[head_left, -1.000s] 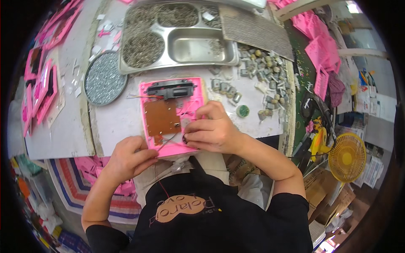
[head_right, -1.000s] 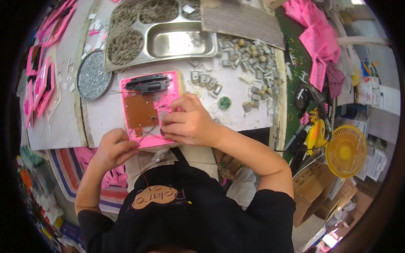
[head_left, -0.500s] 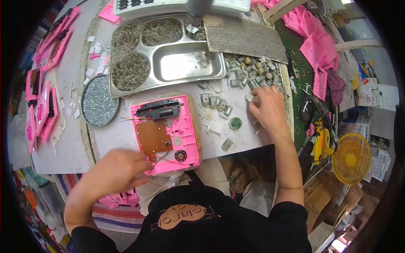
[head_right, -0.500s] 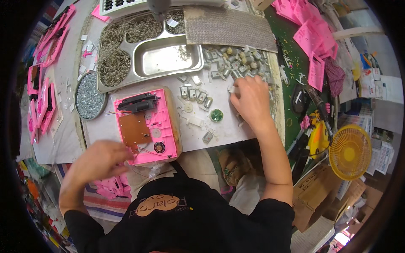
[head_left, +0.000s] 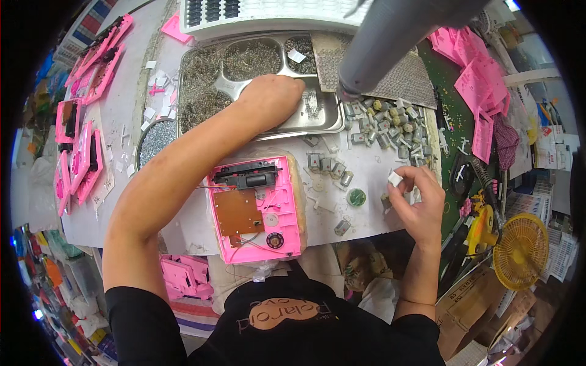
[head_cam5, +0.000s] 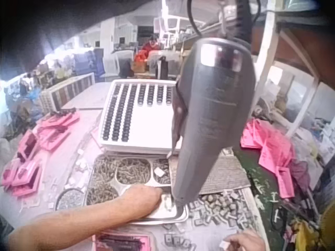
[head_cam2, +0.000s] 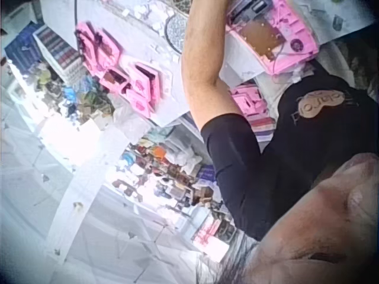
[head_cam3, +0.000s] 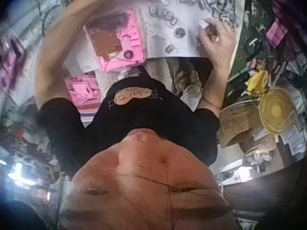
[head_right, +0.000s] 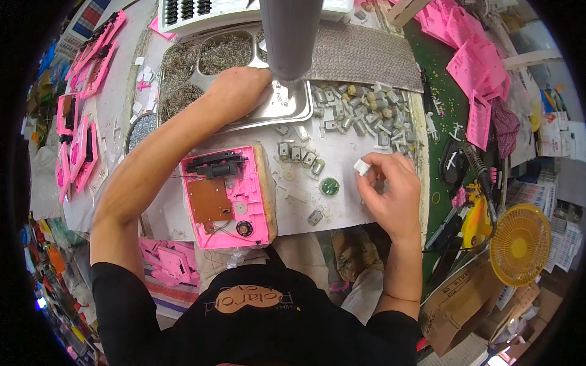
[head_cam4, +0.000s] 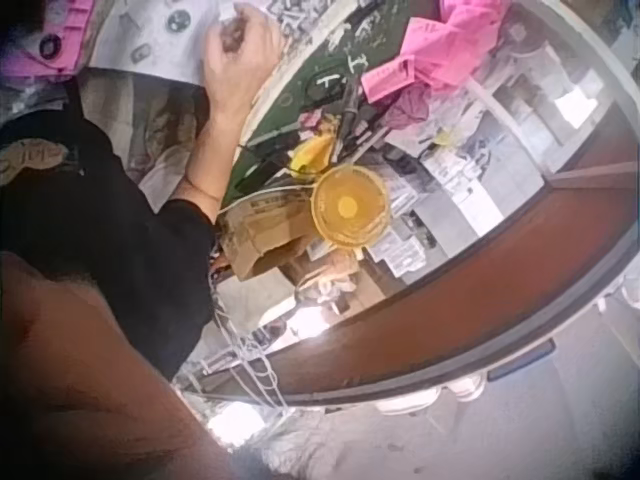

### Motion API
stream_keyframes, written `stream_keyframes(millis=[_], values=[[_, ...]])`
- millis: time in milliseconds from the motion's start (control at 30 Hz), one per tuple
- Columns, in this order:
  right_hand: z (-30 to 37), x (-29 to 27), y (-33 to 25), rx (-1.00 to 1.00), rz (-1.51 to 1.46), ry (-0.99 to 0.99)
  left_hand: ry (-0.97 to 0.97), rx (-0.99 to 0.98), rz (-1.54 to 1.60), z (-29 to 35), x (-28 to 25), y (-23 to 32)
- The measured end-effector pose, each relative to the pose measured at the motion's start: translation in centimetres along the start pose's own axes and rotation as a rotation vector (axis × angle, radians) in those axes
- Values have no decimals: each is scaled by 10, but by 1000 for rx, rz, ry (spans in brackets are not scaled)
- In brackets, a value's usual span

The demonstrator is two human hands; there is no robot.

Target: Assembling components into a pink plastic housing and soldering wires.

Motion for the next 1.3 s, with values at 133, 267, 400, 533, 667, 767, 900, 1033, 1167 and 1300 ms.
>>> stream_keyframes(millis=[133,267,400,533,667,767,900,1033,1167,1300], values=[[4,1,-1,-11,-69,24,62,-45,77,31,-26,-7],[-8,10,-13,-32,-141,21,247,86,221,49,-33,-18],[-25,14,-29,-112,-166,38,250,-32,320,52,-52,-22],[-32,18,-37,-176,-116,0,154,-26,42,54,-47,-21],[-36,25,-32,-118,-362,-39,172,-21,274,56,-44,-23],[-60,39,-27,-22,-525,-237,173,7,409,56,-54,-11],[-110,93,-36,47,-337,-408,234,30,521,70,-66,1],[-128,110,-47,0,-635,-435,162,-81,758,79,-71,-1],[-133,106,-61,-216,-562,-296,-82,-358,1300,84,-59,-14],[-129,108,-70,-655,-134,45,-221,-528,1805,83,-40,-22]])
Point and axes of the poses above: each hand's wrist, its own z-axis away from the middle knuckle, its own x-axis out of the palm, y = z × x, the point moved 4 cm from there along -z, towards the middle knuckle, and after that the axes turned 3 degrees about -x, right-handed, at the moved point
